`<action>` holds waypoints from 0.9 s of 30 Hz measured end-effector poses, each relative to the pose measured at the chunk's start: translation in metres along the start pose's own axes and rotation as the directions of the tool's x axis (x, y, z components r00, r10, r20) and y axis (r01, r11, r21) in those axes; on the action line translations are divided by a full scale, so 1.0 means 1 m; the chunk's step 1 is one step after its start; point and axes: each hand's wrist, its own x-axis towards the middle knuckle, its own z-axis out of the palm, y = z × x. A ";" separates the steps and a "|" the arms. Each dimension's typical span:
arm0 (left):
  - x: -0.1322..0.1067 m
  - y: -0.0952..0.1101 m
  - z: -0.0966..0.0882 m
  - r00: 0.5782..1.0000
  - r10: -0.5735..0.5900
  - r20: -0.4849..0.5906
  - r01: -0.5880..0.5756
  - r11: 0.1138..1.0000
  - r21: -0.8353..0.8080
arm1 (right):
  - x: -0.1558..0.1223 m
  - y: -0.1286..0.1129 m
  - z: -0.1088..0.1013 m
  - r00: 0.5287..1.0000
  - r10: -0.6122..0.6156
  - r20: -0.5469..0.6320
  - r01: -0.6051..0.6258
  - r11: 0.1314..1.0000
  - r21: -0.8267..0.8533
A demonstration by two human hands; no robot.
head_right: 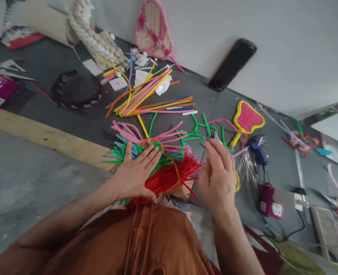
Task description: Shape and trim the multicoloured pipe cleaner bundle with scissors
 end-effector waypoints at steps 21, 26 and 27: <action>-0.021 -0.019 0.016 0.976 -0.218 0.002 0.217 0.975 -0.046 | -0.030 -0.009 0.081 0.770 -0.346 0.536 0.385 0.922 0.043; -0.021 -0.019 0.010 0.983 -0.185 0.022 0.185 0.983 -0.019 | -0.017 0.002 0.062 0.793 -0.358 0.492 0.271 0.932 0.242; -0.021 -0.018 0.008 0.985 -0.173 0.017 0.173 0.985 -0.007 | -0.012 0.000 0.056 0.819 -0.325 0.473 0.222 0.939 0.262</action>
